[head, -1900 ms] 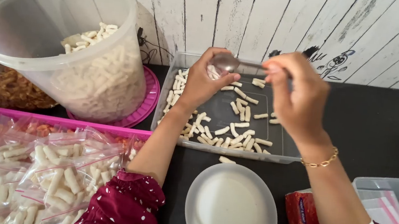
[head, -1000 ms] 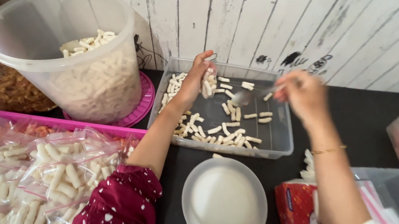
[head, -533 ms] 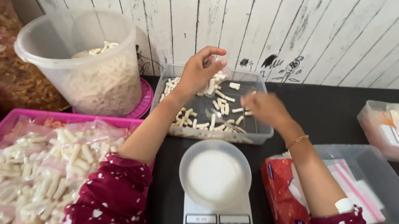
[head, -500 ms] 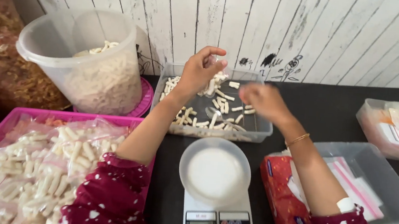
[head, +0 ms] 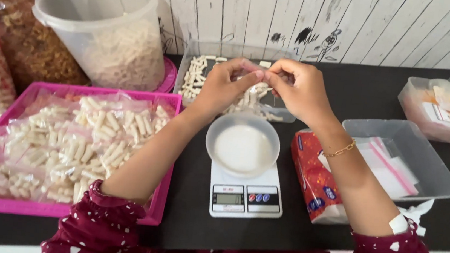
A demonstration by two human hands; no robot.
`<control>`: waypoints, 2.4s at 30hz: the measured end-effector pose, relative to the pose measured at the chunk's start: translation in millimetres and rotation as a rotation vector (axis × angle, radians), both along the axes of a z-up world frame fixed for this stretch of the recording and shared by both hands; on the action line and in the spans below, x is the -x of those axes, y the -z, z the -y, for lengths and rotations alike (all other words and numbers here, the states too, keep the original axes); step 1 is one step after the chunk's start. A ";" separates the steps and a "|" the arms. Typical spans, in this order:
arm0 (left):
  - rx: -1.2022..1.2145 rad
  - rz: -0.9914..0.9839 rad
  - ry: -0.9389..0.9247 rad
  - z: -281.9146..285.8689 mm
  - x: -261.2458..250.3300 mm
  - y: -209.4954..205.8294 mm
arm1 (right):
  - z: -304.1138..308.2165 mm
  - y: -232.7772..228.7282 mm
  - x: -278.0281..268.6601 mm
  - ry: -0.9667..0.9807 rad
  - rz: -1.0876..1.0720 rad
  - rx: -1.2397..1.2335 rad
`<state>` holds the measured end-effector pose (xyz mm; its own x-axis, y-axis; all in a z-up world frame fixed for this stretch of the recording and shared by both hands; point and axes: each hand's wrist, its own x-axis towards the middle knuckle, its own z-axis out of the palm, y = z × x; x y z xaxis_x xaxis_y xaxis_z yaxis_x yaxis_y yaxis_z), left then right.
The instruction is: Manually filling small plastic bags with snacks and weighing them on a digital scale for portion control.
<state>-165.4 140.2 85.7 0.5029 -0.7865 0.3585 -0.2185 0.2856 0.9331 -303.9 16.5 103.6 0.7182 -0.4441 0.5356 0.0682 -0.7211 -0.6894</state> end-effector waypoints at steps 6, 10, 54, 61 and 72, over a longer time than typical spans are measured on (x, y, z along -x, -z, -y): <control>-0.050 0.248 -0.112 -5.3 0.9 41.2 | -15.8 12.4 16.2 -0.080 -0.102 -0.034; -0.202 0.411 -0.188 -25.6 4.7 46.7 | -12.5 33.7 15.9 -0.072 -0.194 -0.026; -0.136 0.773 -0.199 -31.4 -38.2 88.0 | 11.6 120.9 -29.8 0.088 -0.857 0.371; -0.342 1.062 -0.196 -21.1 -31.6 93.9 | -3.1 99.2 -30.0 -0.009 -0.937 0.213; -0.458 1.172 -0.091 -22.3 -26.3 98.4 | -21.3 92.7 -14.0 0.010 -1.049 0.171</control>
<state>-139.2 162.5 -12.7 0.1270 -0.9358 0.3288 -0.9819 -0.0715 0.1755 -289.9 37.8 10.9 0.8538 -0.4301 -0.2934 -0.5081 -0.8113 -0.2891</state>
